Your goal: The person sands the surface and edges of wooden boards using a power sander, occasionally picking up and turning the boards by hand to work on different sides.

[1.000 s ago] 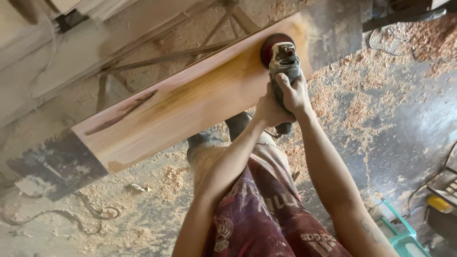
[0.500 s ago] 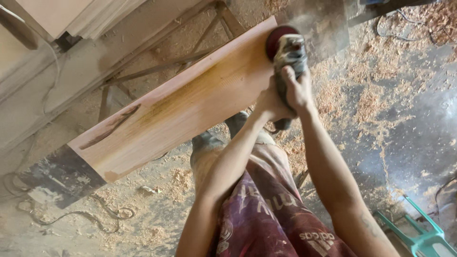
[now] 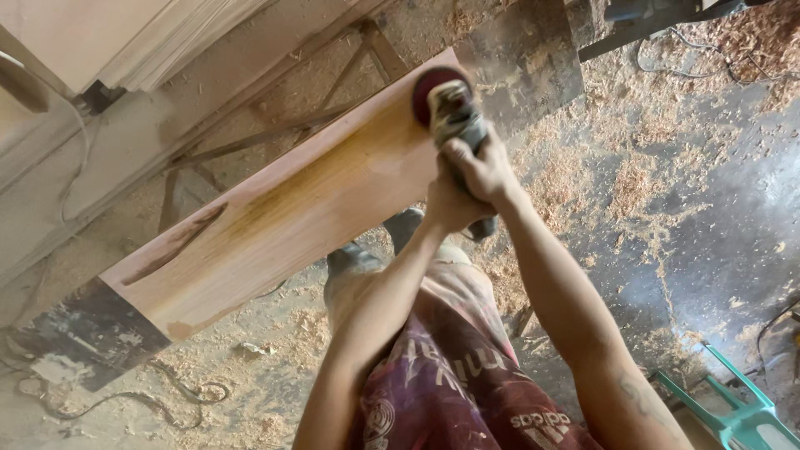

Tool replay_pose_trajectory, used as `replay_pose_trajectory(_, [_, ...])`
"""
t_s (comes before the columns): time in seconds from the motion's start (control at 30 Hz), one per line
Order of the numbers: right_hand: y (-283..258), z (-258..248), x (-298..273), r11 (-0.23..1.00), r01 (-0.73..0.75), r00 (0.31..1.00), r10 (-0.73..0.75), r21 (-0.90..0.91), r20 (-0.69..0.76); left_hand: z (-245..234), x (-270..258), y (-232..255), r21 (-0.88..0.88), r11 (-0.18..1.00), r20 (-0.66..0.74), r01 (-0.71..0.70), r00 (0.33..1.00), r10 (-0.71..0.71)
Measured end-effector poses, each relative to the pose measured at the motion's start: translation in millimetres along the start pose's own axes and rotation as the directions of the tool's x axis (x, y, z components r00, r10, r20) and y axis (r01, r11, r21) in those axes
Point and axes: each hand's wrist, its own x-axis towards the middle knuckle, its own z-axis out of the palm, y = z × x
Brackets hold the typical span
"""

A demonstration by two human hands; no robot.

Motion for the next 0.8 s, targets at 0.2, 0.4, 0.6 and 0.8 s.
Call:
replay_pose_trajectory(0.2, [12,-16,12,0.971,-0.011,0.991,0.042,0.237,-0.126,-9,28,32,0.137,0.974,0.116,0.182,0.973,-0.198])
replay_pose_trajectory(0.4, [-5,69,-28,0.989,0.110,0.992,-0.104,0.096,-0.070,-55,-50,-3,0.066,0.982,-0.014,0.178,0.984,-0.177])
replay_pose_trajectory(0.6, [-50,170,-67,0.991,0.134,0.990,-0.134,-0.004,0.050,-119,-136,-62,-0.096,0.995,-0.264,0.002,0.964,-0.028])
replay_pose_trajectory(0.8, [-80,271,-99,0.989,0.144,0.978,-0.136,-0.037,0.161,-177,-212,-113,-0.194,0.962,-0.415,-0.190,0.905,0.094])
